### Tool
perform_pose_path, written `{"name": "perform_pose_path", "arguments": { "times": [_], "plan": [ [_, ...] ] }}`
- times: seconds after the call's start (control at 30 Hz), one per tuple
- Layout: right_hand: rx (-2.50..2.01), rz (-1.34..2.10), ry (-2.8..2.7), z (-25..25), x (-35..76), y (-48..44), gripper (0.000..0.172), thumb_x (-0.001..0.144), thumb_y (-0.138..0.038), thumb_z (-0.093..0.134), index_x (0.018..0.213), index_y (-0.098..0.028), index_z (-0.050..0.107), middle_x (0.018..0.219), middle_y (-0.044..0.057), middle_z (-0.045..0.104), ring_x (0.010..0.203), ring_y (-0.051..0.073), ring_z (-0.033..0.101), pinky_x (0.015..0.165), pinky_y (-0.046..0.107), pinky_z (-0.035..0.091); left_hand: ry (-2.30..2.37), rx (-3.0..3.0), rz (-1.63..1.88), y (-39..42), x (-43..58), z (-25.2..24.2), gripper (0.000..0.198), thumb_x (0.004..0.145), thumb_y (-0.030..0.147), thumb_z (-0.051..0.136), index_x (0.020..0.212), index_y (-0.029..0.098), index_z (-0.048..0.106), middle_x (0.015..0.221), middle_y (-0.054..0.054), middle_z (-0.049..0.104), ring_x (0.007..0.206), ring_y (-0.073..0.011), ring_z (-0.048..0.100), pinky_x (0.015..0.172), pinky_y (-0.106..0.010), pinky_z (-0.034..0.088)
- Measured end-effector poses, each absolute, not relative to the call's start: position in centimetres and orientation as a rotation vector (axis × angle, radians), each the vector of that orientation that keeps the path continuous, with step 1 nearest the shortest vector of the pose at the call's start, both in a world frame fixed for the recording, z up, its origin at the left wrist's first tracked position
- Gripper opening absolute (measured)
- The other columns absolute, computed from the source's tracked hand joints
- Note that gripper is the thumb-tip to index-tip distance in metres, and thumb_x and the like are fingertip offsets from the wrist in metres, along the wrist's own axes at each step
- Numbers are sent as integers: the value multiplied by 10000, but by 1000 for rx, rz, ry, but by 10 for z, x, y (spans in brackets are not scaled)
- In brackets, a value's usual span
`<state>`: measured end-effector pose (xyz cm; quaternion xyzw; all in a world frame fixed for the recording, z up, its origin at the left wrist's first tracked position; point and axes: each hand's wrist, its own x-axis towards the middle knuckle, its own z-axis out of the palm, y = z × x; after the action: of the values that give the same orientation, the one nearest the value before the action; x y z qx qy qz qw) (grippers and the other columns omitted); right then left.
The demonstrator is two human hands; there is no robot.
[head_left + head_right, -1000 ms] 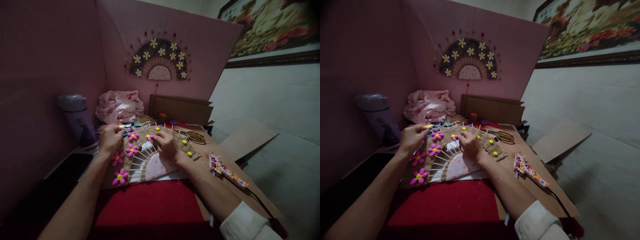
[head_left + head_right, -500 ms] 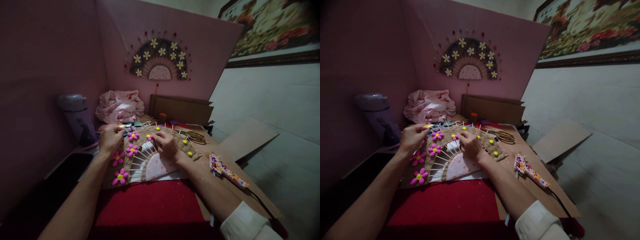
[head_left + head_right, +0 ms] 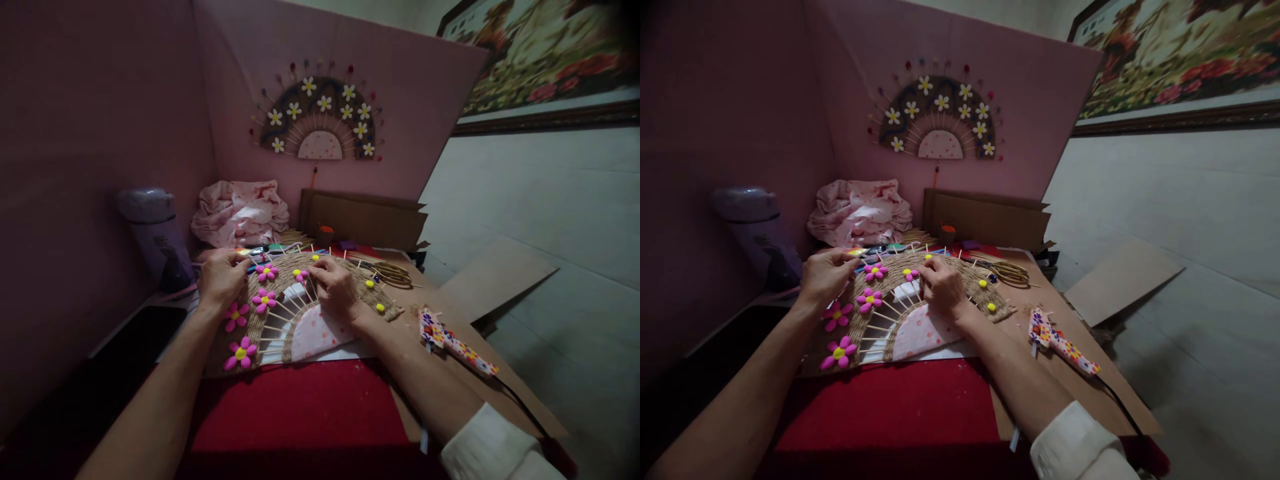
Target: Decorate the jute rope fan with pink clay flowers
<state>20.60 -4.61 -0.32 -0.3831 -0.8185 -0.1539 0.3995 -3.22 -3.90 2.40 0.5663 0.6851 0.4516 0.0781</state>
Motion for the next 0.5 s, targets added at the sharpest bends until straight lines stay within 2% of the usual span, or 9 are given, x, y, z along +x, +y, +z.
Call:
{"name": "perform_pose_path", "arguments": {
  "times": [0.33,0.5],
  "plan": [
    [-955,-437,-2140,-2,206,-47,274,796,-89,523,1024,-142,667,951,108,613,825,175,571,712,284,479,2047,1677,1350,-40,-32,25,263,679,391,586,809,221,739,625,-26,687,653,-198,626,558,-260,400],
    [-929,-556,-2191,-2,207,-48,270,783,-119,555,1019,-184,669,971,102,618,809,175,562,672,283,470,2030,1691,1345,-39,-32,24,259,687,391,589,811,218,735,617,-27,685,642,-198,622,557,-262,397]
  ]
}}
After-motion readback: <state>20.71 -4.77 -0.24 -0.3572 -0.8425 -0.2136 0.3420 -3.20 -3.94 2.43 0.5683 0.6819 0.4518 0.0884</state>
